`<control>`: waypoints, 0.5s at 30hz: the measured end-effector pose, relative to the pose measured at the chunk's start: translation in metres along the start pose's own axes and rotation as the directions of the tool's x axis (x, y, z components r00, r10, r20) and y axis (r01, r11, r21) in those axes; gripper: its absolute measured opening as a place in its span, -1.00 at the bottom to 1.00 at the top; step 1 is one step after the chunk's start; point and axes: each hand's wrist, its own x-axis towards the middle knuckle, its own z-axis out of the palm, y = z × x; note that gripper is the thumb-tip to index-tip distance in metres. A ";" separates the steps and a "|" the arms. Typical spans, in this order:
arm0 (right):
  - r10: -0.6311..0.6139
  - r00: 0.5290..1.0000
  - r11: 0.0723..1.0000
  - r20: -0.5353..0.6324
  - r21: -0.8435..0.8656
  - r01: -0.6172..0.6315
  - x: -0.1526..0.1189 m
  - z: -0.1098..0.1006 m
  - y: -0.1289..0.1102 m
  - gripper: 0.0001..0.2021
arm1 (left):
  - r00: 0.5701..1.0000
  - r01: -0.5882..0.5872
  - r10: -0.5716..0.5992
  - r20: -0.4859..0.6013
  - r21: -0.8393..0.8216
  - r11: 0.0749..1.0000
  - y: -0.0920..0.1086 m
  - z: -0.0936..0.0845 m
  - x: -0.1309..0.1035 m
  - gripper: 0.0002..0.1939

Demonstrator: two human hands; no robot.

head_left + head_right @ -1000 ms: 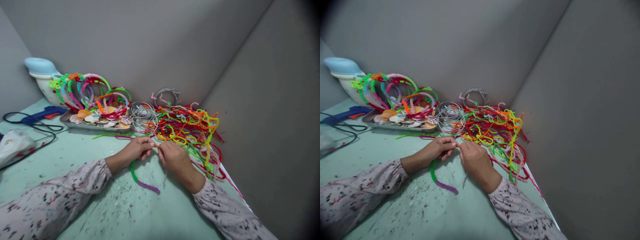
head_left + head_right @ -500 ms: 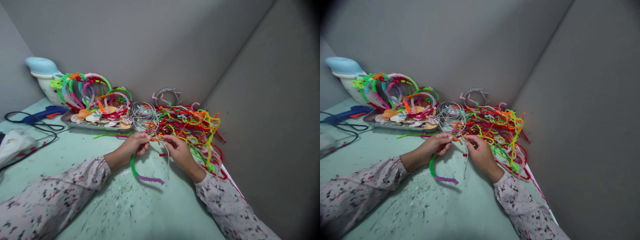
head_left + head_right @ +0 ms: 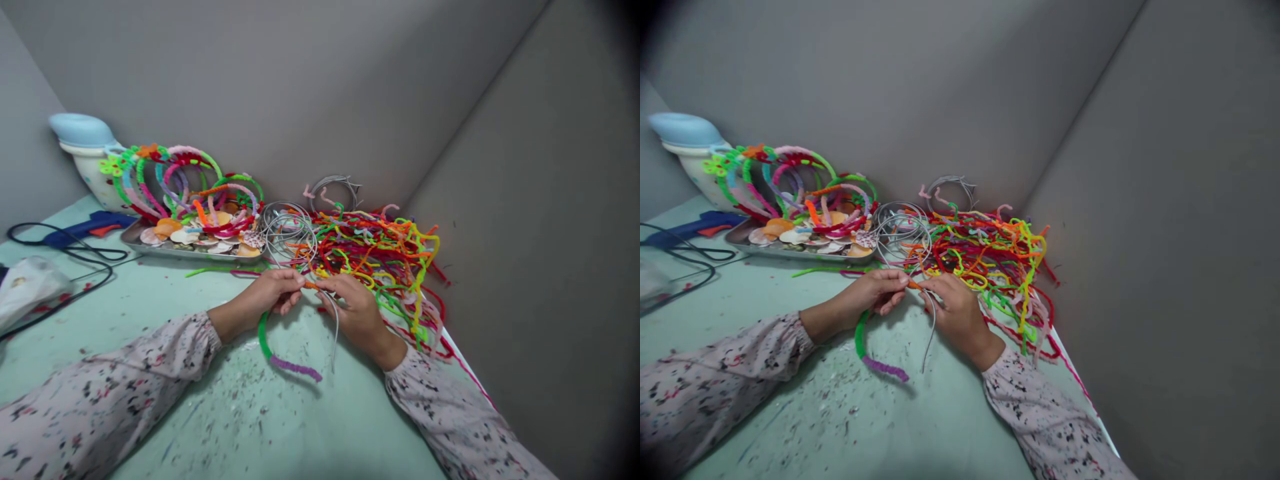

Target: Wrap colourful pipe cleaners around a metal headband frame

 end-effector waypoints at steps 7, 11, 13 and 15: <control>-0.186 0.980 0.943 0.072 -0.267 0.199 -0.001 -0.008 0.000 -0.76 | 1.000 -0.002 0.002 0.017 0.014 1.000 -0.001 0.000 0.000 -0.76; -0.274 0.952 0.875 0.139 -0.375 0.307 0.001 -0.014 0.000 -0.76 | 1.000 0.006 -0.007 0.010 0.020 1.000 0.001 0.001 -0.001 -0.76; -0.280 0.950 0.870 0.141 -0.380 0.313 0.001 -0.014 -0.001 -0.76 | 1.000 0.014 -0.014 0.008 0.019 1.000 0.002 0.002 -0.001 -0.77; -0.245 0.965 0.895 0.097 -0.361 0.264 0.000 -0.012 -0.002 -0.77 | 1.000 0.010 -0.011 0.012 0.012 1.000 0.002 0.002 -0.001 -0.76</control>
